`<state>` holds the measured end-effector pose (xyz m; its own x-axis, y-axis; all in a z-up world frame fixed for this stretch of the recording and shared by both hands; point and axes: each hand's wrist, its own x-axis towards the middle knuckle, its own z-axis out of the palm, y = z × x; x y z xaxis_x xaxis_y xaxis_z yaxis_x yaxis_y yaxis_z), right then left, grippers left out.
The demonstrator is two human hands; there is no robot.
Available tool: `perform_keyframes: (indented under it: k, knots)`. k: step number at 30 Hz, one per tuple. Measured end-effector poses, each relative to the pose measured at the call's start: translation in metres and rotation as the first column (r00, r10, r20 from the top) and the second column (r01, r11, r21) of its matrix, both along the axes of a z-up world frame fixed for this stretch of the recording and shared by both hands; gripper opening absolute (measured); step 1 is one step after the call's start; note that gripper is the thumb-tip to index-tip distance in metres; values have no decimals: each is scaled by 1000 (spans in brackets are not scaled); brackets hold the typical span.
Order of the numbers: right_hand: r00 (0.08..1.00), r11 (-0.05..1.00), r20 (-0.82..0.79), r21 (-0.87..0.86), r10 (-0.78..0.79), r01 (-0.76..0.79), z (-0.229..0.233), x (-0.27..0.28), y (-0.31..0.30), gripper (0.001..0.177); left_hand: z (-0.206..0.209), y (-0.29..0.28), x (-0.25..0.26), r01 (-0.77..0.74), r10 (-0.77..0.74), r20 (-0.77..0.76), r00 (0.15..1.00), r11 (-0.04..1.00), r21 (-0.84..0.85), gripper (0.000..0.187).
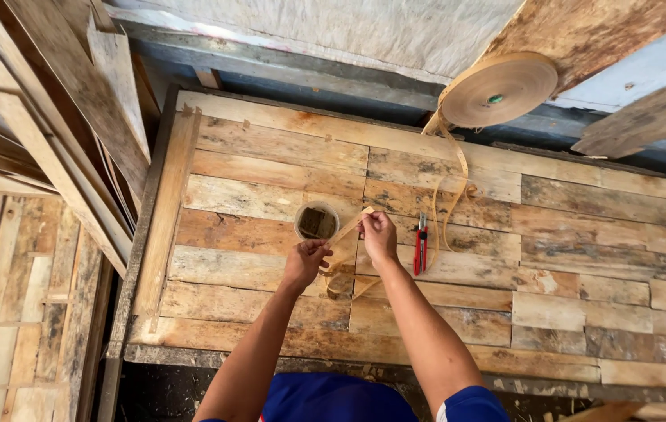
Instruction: Applying and cutting adhesive edge banding tape to wooden boards on a workbench.
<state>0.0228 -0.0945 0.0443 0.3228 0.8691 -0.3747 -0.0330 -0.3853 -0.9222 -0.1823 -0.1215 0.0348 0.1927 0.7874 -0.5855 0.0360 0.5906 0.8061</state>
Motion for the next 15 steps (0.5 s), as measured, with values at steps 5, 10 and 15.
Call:
perform_keyframes:
  k: [5, 10, 15]
  knots:
    - [996, 996, -56, 45, -71, 73, -18, 14, 28, 12, -11, 10, 4, -56, 59, -74, 996, 998, 37, 24]
    - [1000, 1000, -1, 3, -12, 12, 1, 2, 39, 54, 10, 28, 14, -55, 68, -214, 974, 996, 67, 22]
    - [934, 922, 225, -335, 278, -193, 40, -29, 32, 73, -10, 46, 24, 47, 6, -436, 900, 993, 111, 20]
